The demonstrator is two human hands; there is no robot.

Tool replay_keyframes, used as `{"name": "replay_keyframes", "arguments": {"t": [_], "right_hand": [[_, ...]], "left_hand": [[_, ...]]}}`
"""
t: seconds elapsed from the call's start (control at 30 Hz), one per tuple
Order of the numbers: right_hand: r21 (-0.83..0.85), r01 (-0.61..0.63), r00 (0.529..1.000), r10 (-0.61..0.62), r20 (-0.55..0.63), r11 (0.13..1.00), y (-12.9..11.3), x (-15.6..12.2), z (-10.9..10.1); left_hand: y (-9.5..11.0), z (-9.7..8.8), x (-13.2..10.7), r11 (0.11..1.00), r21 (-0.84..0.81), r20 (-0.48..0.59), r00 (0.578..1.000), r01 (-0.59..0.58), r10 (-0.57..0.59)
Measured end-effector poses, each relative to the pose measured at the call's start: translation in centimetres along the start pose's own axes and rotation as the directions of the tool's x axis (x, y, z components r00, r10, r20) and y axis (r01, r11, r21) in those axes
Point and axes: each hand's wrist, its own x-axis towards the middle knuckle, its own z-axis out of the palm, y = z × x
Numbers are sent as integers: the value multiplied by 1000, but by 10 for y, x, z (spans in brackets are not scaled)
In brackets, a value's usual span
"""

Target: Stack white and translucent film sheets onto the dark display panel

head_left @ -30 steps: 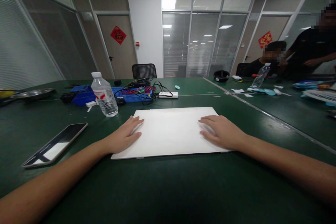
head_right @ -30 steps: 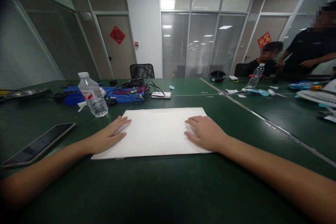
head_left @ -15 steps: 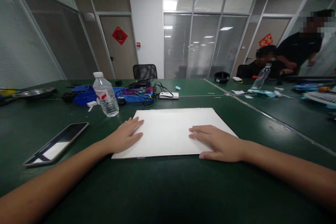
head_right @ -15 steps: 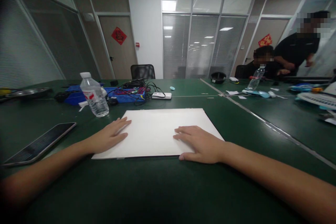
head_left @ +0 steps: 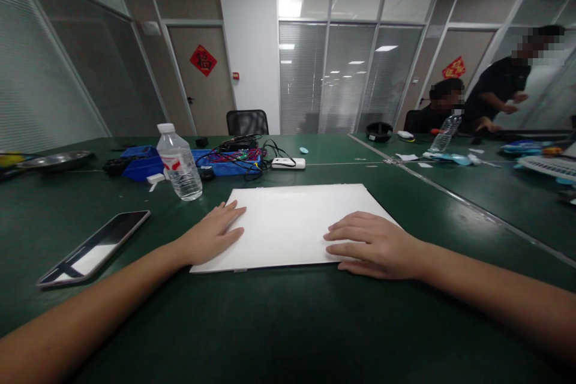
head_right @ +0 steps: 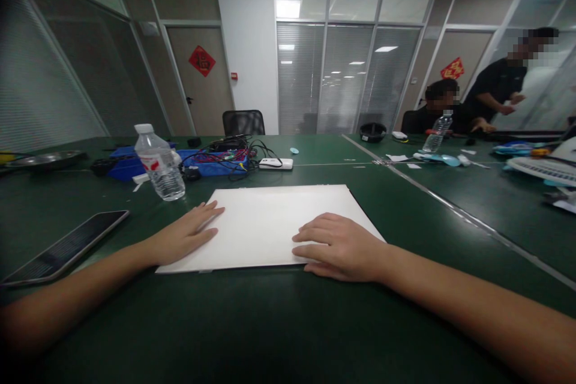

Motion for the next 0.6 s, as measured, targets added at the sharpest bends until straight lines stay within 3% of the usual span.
{"name": "replay_keyframes", "arguments": {"t": [0.2, 0.3, 0.43, 0.5, 0.6], "right_hand": [[-224, 257, 963, -270, -26, 940, -9, 6, -7], [-271, 313, 945, -328, -12, 910, -9, 7, -10], [-311, 353, 923, -383, -40, 882, -4, 8, -14], [-338, 359, 916, -397, -49, 870, -2, 9, -15], [-361, 364, 908, -413, -66, 858, 0, 8, -16]], "left_hand": [[-6, -3, 0, 985, -163, -45, 997, 48, -56], [-15, -7, 5, 945, -321, -121, 986, 68, -112], [-29, -14, 10, 918, -388, -198, 965, 83, -171], [-36, -16, 11, 916, -393, -177, 971, 79, -160], [-45, -19, 8, 953, -304, -158, 987, -9, -41]]}}
